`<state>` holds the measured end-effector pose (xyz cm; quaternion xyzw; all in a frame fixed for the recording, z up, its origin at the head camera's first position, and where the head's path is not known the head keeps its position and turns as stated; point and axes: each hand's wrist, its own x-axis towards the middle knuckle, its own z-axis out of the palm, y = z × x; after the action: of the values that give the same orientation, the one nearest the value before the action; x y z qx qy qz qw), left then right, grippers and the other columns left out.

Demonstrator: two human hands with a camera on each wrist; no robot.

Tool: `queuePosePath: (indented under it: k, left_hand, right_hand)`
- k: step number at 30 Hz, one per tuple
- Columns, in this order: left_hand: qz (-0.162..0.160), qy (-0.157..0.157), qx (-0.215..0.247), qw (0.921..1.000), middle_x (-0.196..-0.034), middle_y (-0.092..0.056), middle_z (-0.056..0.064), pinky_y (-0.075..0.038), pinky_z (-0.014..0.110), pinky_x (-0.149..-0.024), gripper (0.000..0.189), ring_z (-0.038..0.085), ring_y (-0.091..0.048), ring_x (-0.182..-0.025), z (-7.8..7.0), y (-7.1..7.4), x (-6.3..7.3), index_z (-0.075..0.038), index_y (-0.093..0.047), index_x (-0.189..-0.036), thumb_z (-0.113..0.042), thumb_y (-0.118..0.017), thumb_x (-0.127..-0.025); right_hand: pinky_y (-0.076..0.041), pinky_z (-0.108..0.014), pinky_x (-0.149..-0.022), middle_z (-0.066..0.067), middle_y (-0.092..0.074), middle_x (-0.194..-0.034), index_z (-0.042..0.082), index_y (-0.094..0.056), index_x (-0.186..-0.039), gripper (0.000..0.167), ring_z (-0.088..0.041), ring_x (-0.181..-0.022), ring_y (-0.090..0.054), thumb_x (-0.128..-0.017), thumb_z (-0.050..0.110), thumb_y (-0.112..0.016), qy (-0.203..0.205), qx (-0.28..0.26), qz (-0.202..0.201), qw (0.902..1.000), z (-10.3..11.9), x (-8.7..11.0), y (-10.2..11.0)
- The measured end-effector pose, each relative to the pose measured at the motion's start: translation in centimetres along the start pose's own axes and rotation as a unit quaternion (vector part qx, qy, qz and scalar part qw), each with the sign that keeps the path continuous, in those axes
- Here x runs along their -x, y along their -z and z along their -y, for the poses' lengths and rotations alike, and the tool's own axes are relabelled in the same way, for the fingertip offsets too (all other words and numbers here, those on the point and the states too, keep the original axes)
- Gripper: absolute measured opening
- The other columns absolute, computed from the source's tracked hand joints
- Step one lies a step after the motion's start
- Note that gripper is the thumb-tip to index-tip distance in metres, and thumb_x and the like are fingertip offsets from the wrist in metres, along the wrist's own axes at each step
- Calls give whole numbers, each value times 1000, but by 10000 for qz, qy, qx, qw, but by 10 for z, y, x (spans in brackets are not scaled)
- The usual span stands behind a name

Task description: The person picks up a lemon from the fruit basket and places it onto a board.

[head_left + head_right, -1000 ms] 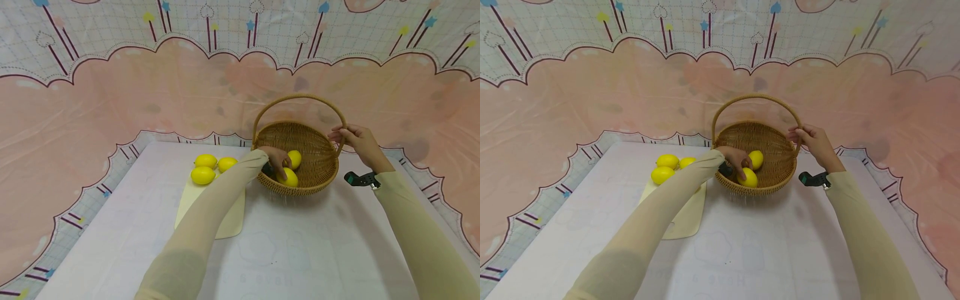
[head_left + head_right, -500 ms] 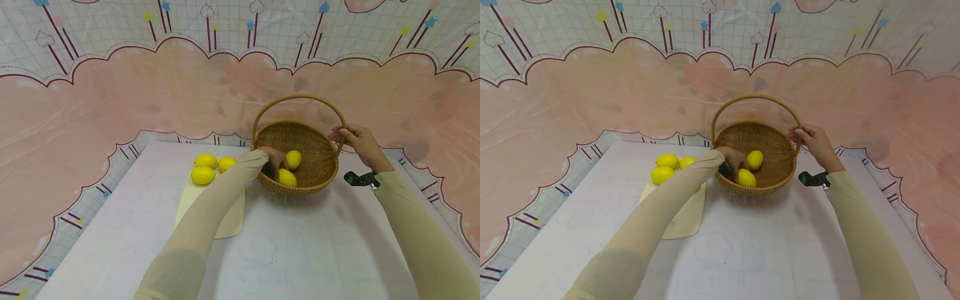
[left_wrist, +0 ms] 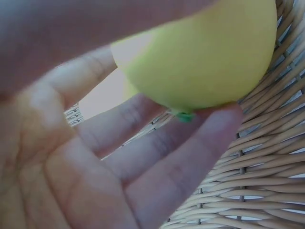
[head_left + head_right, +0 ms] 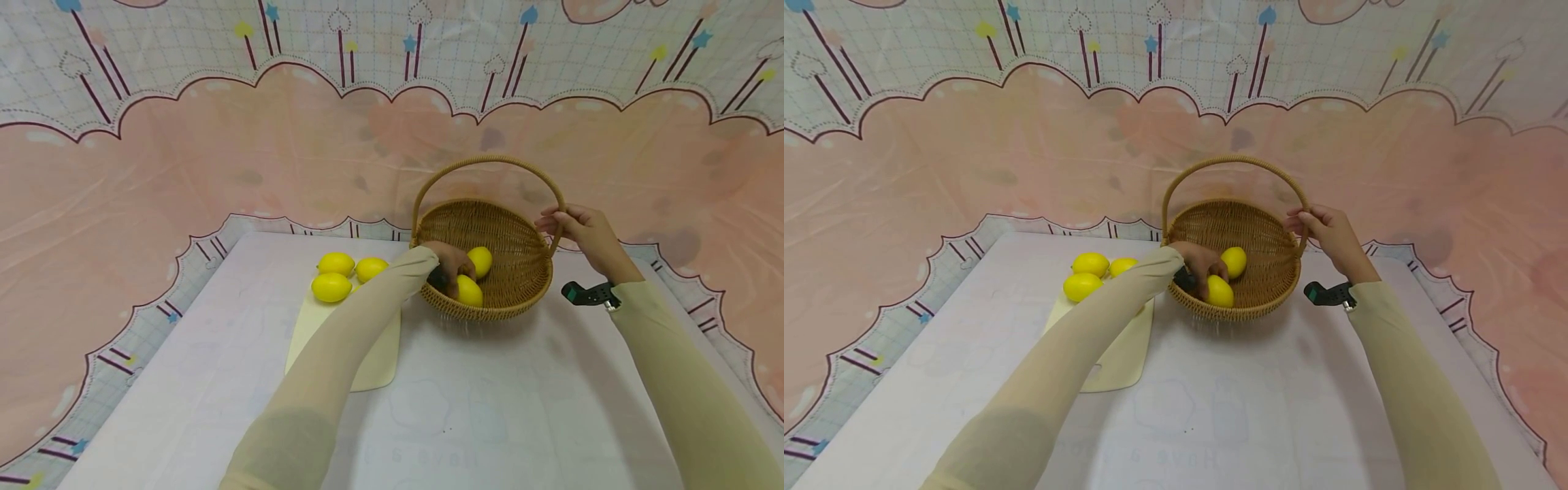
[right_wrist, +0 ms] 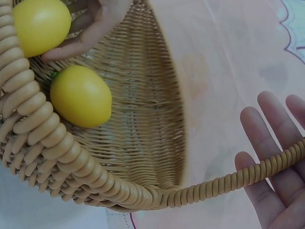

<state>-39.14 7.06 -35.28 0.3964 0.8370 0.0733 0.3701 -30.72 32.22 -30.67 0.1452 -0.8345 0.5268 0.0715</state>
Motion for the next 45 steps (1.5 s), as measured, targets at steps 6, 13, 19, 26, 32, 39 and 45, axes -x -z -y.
queuePosePath:
  k: [6, 13, 19, 26, 32, 39, 45]
  left_hand:
    - [-138, -57, 281, 9995, -141, -47, 8, -47, 30, -98, 58, 19, -52, -121, 1, 0, -2, -15, -49, -137, -23, -71, -84]
    - [-162, -183, 548, 9982, -137, -52, 10, -54, 21, -81, 55, 18, -61, -106, 1, 0, -5, -10, -49, -138, -20, -68, -87]
    - [-298, -403, 326, 9982, -130, -59, 9, -54, 23, -85, 54, 19, -60, -110, 2, 1, -6, -9, -54, -133, -14, -72, -82]
    - [-302, -340, 322, 9984, -132, -56, 8, -50, 26, -94, 56, 20, -54, -119, 1, 1, -4, -10, -55, -131, -15, -76, -79]
    - [-316, -188, -14, 9993, -140, -49, 8, -43, 31, -104, 61, 21, -46, -128, 1, 0, -3, -10, -52, -133, -21, -77, -78]
    - [-326, -296, -252, 9987, -134, -57, 6, -46, 30, -101, 61, 20, -53, -122, 1, -1, -3, -11, -53, -134, -22, -76, -79]
    - [-499, -320, -24, 9982, -124, -62, 5, -51, 26, -90, 53, 16, -58, -109, 0, -2, -1, -11, -60, -126, -19, -78, -77]
  right_hand:
    - [-51, -8, -80, 19, -69, -92, 12, -63, -111, 29, 0, -89, -66, -98, 31, -46, -4, -3, -1, 10000, 2, 0, -1]
    - [-51, -9, -80, 20, -69, -92, 7, -62, -113, 32, 3, -87, -66, -99, 30, -45, 14, 22, -3, 10000, 0, 1, -1]
    - [-52, -11, -80, 20, -69, -92, 6, -62, -113, 32, -3, -90, -67, -99, 30, -45, 25, 67, -13, 10000, 0, 1, 0]
    - [-52, -12, -81, 19, -69, -92, 10, -63, -112, 29, 0, -89, -66, -99, 29, -46, 19, -3, 12, 10000, 2, 1, 0]
    - [-51, -11, -82, 19, -69, -92, 11, -63, -112, 29, 1, -89, -66, -98, 30, -46, -2, -54, 33, 10000, 0, 0, 1]
    - [-51, -10, -81, 19, -70, -92, 11, -63, -112, 29, 2, -89, -66, -98, 30, -46, -2, -87, 45, 10000, 0, 0, 1]
    - [-51, -10, -81, 19, -70, -92, 14, -64, -111, 26, 2, -89, -66, -98, 28, -46, 14, -147, 60, 9999, 1, -1, 1]
